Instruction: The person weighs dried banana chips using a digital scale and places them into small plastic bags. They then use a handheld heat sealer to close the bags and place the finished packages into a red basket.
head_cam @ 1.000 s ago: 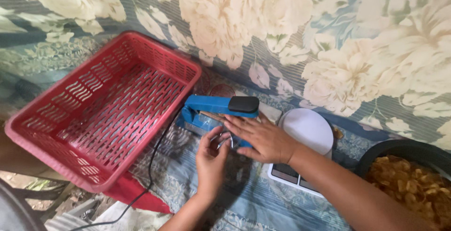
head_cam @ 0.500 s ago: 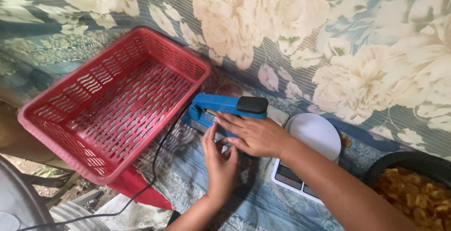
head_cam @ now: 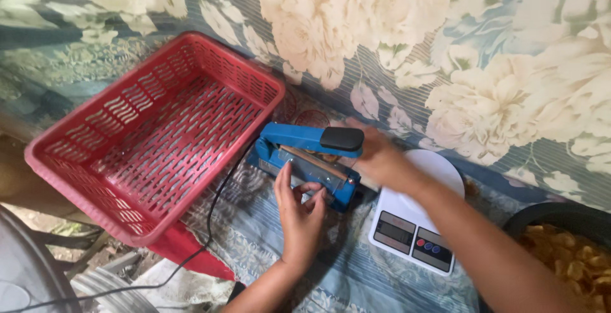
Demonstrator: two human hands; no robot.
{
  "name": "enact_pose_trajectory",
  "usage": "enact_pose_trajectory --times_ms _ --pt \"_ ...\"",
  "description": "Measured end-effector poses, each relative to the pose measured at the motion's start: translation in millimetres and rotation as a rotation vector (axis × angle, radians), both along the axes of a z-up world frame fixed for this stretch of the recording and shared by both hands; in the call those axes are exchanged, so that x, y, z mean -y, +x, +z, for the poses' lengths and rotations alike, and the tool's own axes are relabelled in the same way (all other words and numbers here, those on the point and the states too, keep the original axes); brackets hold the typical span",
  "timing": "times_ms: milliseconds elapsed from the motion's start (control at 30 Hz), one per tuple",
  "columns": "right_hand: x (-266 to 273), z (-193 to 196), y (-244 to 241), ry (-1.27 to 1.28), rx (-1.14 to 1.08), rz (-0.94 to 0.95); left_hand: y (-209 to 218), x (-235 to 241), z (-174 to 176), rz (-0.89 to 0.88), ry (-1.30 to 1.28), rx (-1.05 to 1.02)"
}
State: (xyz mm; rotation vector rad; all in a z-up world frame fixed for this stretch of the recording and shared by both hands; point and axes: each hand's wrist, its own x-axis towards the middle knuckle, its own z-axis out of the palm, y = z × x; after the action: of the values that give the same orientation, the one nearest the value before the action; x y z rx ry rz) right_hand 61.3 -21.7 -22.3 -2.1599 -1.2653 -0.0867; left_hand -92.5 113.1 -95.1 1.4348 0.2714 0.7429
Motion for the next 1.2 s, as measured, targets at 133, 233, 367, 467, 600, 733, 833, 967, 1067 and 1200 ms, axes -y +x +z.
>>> enact_pose_trajectory --times_ms 133,233,367,467,600,733,833,967,1067,1200 --pt "35.2 54.6 -8.3 0.261 -0.331 0.049 1.5 -4.2 0.1 -0.004 0.019 0.035" --pt "28.9 85.6 -36.4 0.178 -0.124 0.102 4.3 -6.6 -1.2 -0.001 0.011 0.042" --pt "2.4 85.5 -57.6 -0.054 0.086 0.067 1.3 -12.2 -3.8 -0.024 0.044 0.062" --pt "3.3 75.3 -61.8 -0.036 0.010 0.030 -0.2 -12.2 -4.1 -0.030 0.027 0.052" --pt "11.1 58.4 -60.7 -0.019 0.017 0.060 0.1 -12.9 -2.0 -0.024 0.066 0.040" --pt "15.3 49.2 -56.8 -0.008 -0.017 0.063 -1.1 -12.7 1.8 -0.035 0.042 0.014" --pt "16.8 44.3 -56.3 -0.017 -0.058 0.064 -0.4 -11.7 3.2 -0.025 0.040 0.021" --pt "20.5 38.6 -52.4 -0.042 -0.019 0.075 0.4 -9.8 1.7 -0.052 -0.061 0.081" --pt "21.9 34.8 -49.5 -0.063 0.092 0.096 -2.3 -6.5 -2.7 -0.040 -0.301 0.173" --pt "26.7 34.9 -49.5 -0.096 0.041 0.097 -0.1 -20.0 -8.6 -0.058 -0.567 0.062"
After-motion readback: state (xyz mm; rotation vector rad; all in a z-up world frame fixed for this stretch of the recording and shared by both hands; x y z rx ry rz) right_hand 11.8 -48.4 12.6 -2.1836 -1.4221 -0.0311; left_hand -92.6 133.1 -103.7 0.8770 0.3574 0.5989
